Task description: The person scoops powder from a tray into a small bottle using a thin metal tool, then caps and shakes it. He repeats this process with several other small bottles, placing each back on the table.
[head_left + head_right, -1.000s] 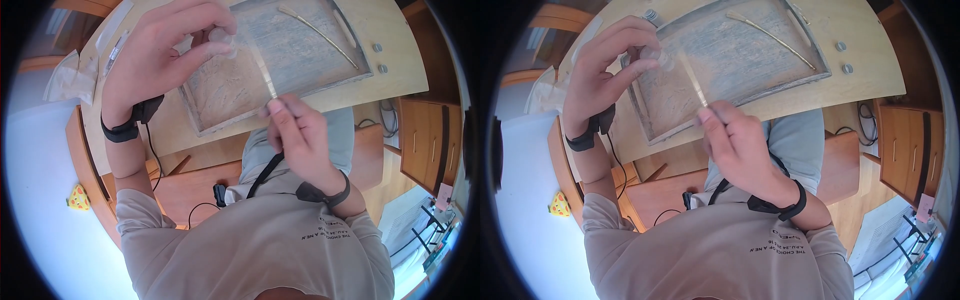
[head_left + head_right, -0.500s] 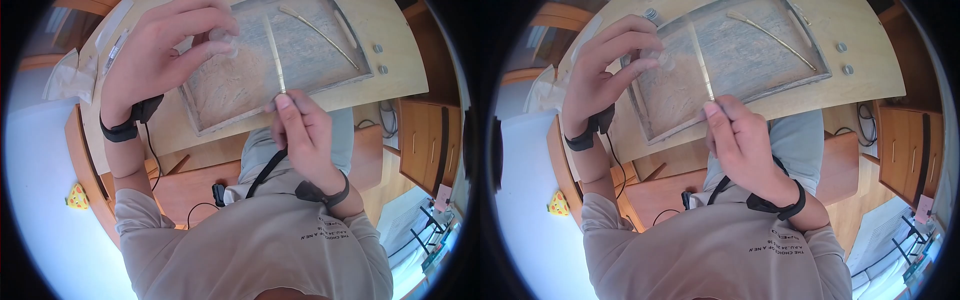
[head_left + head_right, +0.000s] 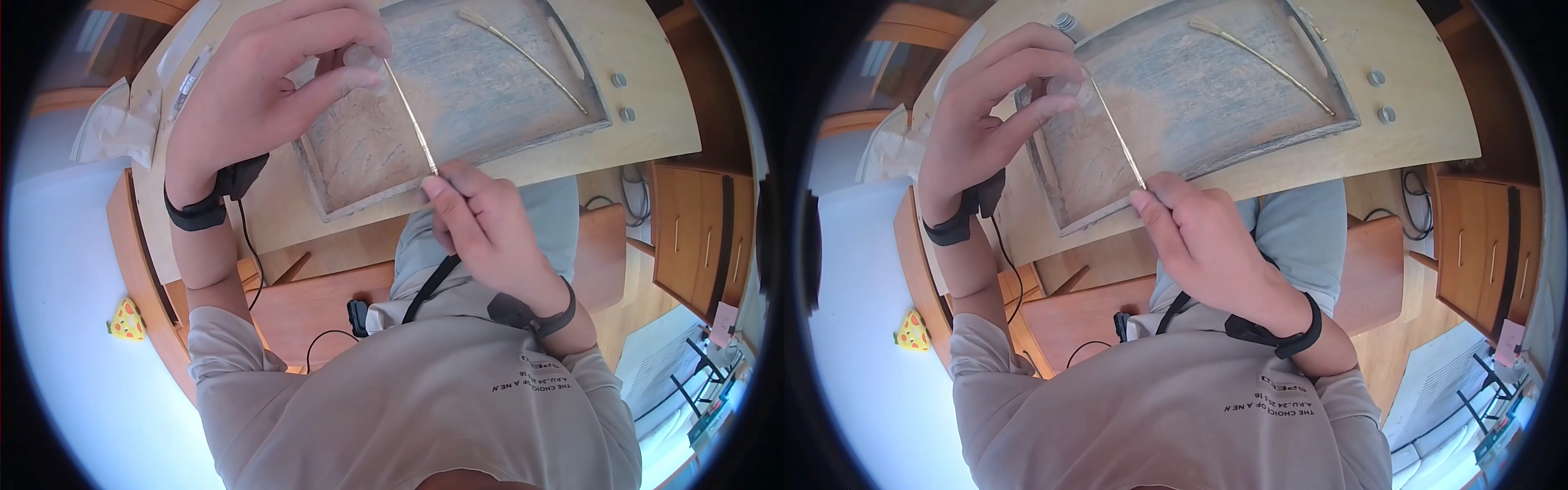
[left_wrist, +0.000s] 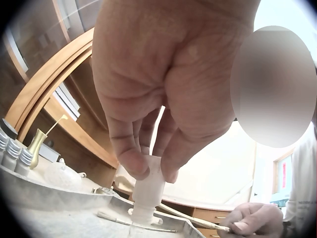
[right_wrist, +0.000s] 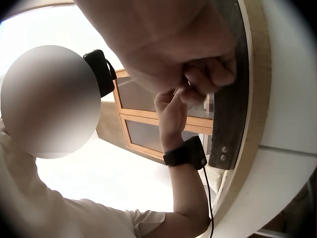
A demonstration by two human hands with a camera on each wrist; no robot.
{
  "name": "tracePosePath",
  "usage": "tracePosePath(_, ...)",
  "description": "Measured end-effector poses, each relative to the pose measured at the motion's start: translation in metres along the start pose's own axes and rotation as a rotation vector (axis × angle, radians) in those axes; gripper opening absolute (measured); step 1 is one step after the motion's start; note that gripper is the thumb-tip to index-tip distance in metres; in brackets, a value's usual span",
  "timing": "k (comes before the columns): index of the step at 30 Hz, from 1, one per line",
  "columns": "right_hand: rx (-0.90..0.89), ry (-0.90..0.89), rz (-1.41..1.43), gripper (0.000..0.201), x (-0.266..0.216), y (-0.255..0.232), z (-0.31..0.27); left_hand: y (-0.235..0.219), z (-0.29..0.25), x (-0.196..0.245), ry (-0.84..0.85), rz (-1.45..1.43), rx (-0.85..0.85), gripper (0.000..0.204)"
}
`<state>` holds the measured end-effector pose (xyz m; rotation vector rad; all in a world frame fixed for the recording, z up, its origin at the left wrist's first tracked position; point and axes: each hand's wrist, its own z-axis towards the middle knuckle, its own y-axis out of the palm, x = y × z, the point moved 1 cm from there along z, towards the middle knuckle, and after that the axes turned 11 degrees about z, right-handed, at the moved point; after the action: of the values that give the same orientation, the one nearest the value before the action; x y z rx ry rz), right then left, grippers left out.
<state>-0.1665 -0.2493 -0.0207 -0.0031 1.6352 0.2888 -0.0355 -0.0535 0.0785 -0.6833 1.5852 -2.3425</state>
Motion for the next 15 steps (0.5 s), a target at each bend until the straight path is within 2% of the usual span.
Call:
tracePosePath(1,-0.052,-0.015,-0.071,0.025,0.0018,-0.0005,0.0,0.0008,-0.0001,-0.0007,-0.004,-0.014,-0.003,0.02)
tracePosePath(4,0.119,0.019,0.165,0.023,-0.0057,0.0017,-0.0013,0.0003,0.0004,0.0007,-0.011,-0.009,0.003,0.02)
tracePosePath(7,-0.093,-0.004,-0.112,0.025,0.004,-0.0011,-0.0003,0.0004,-0.0006,0.0001,-0.008,-0.009,0.004,0.019)
tracePosePath(10,0.111,0.007,0.172,0.024,-0.0025,0.003,-0.0022,-0.0001,0.001,-0.0008,0.01,-0.001,0.001,0.019)
tracePosePath(13,-0.067,-0.027,-0.104,0.025,0.0013,0.0,-0.0011,-0.0001,-0.0004,-0.0004,0.01,-0.001,0.0,0.019)
tracePosePath(15,0.025,0.006,0.047,0.022,-0.0049,0.0019,-0.0042,0.0014,0.0018,-0.0003,0.009,-0.015,0.004,0.019)
